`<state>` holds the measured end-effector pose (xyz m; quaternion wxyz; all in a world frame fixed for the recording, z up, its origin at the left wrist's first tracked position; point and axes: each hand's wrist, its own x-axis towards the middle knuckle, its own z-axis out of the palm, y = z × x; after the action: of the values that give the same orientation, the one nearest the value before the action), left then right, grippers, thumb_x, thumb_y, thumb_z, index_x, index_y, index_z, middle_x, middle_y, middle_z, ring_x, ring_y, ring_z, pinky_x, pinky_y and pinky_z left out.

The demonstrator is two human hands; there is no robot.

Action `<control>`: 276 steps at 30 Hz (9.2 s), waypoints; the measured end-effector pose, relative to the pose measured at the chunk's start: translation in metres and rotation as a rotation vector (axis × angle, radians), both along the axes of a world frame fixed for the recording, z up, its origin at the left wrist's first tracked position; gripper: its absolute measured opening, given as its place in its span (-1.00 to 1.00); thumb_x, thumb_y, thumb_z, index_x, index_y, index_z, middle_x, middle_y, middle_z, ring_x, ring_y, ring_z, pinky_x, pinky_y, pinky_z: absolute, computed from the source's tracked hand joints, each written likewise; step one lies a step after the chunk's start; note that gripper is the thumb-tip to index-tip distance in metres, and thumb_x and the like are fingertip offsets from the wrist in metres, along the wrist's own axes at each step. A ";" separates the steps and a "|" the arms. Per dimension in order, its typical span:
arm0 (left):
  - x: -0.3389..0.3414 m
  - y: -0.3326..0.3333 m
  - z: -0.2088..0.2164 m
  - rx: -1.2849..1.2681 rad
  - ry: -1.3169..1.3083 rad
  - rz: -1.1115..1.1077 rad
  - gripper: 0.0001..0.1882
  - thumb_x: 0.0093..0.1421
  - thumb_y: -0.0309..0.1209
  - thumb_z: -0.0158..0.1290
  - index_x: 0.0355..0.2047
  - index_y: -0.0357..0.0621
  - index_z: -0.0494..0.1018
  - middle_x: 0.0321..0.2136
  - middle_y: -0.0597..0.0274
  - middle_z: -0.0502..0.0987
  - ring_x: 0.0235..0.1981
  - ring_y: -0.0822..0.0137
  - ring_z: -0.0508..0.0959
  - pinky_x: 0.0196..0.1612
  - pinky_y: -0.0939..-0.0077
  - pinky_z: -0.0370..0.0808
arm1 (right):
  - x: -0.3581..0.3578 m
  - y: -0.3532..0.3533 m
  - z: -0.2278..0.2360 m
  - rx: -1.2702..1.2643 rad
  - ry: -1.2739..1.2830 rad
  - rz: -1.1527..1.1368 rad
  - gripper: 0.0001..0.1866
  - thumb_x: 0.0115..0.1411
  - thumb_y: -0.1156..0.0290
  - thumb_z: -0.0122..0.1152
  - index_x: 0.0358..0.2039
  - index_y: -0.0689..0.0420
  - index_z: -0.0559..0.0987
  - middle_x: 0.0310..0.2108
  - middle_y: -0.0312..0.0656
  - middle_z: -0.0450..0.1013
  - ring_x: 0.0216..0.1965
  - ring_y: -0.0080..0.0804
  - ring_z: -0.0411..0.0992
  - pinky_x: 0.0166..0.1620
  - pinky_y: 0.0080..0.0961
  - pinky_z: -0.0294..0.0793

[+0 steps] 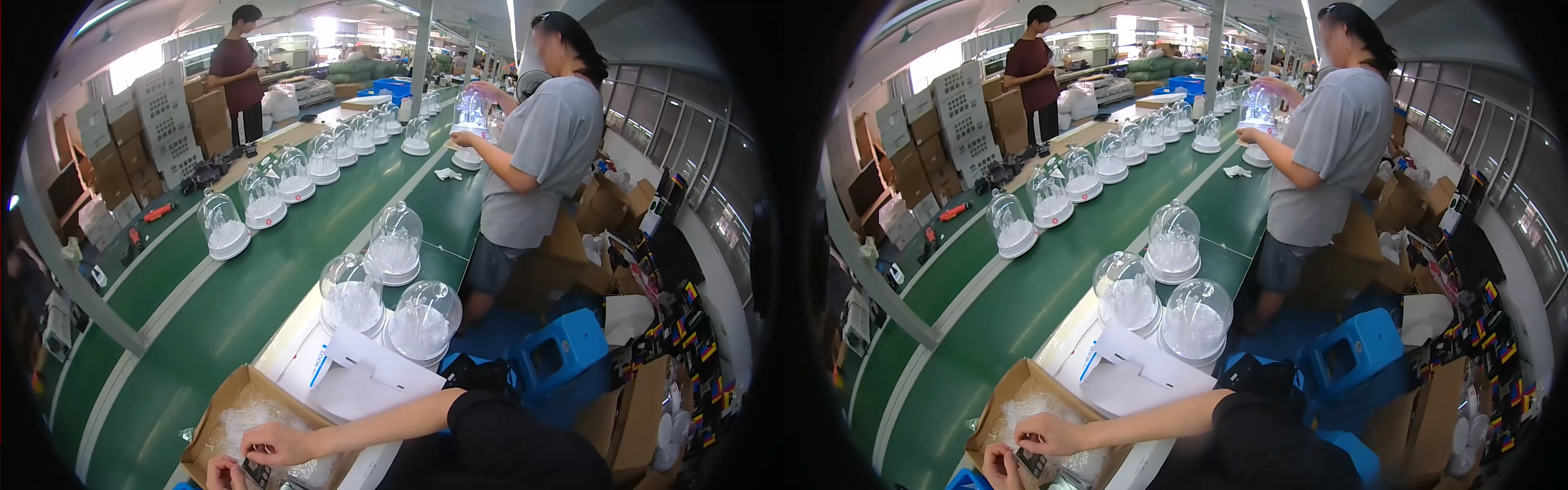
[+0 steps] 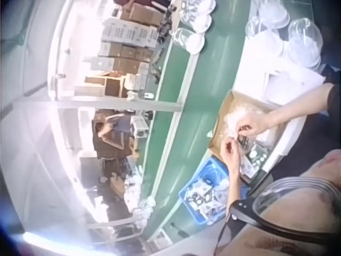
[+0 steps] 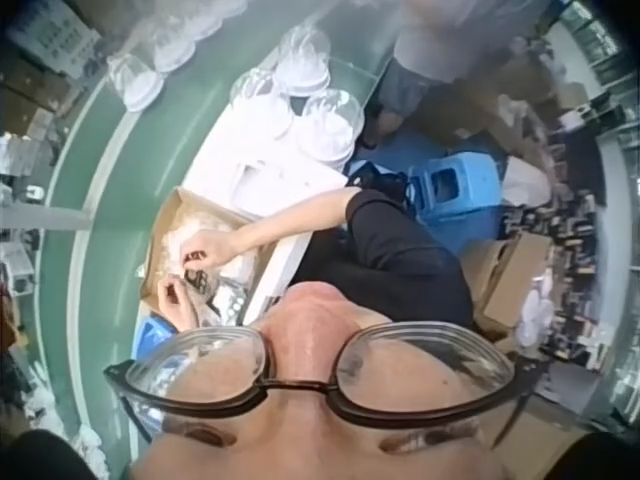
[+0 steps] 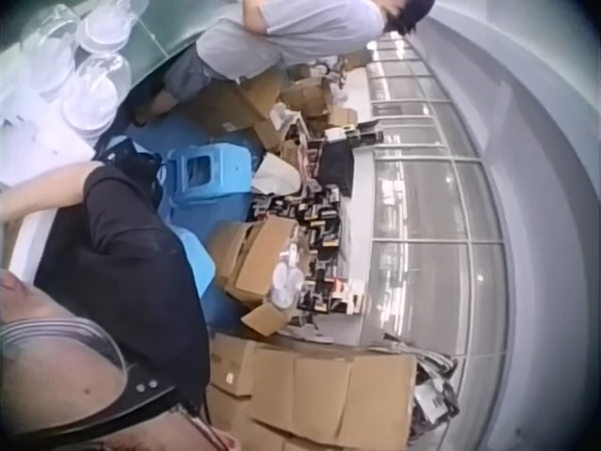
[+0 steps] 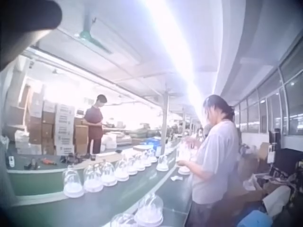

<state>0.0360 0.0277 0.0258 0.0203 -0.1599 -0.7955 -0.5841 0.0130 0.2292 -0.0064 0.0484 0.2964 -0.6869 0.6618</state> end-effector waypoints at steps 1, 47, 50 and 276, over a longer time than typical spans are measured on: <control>-0.001 -0.002 0.000 -0.006 0.001 0.009 -0.98 0.26 -0.55 0.00 -0.33 -0.23 0.39 -0.40 0.27 0.44 -0.43 0.48 0.39 -0.32 0.63 0.37 | 0.000 0.000 0.001 -0.006 0.001 0.009 -0.93 0.17 0.48 0.13 -0.35 0.20 0.50 -0.43 -0.17 0.43 -0.47 -0.39 0.41 -0.43 -0.51 0.38; 0.004 -0.022 0.037 -0.547 -0.099 -0.422 -0.64 0.00 -0.23 0.28 -0.31 -0.20 0.46 -0.42 0.10 0.51 -0.34 0.11 0.54 -0.26 0.31 0.48 | -0.011 0.005 0.012 0.234 0.048 -0.228 -0.91 0.00 0.57 0.31 -0.43 0.21 0.59 -0.41 -0.15 0.48 -0.31 -0.25 0.46 -0.22 -0.45 0.42; 0.008 -0.027 0.027 -0.585 -0.104 -0.485 -0.64 -0.03 -0.31 0.30 -0.30 -0.20 0.43 -0.44 0.13 0.47 -0.36 0.13 0.51 -0.23 0.33 0.46 | -0.009 0.004 0.010 0.197 0.028 -0.214 -0.91 0.01 0.58 0.31 -0.43 0.23 0.59 -0.40 -0.15 0.49 -0.31 -0.30 0.47 -0.22 -0.48 0.43; 0.013 0.006 0.011 -0.029 -0.101 0.052 -0.67 0.07 -0.56 0.21 -0.12 -0.19 0.48 -0.44 0.29 0.61 -0.49 0.58 0.52 -0.51 0.71 0.38 | -0.003 0.004 0.006 0.092 -0.057 0.130 -0.86 0.03 0.59 0.35 -0.35 0.18 0.63 -0.34 -0.23 0.54 -0.41 -0.53 0.48 -0.45 -0.68 0.44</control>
<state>0.0487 0.0340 0.0367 -0.0069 -0.1097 -0.8077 -0.5792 0.0103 0.2333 -0.0006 -0.0280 0.3232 -0.6969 0.6396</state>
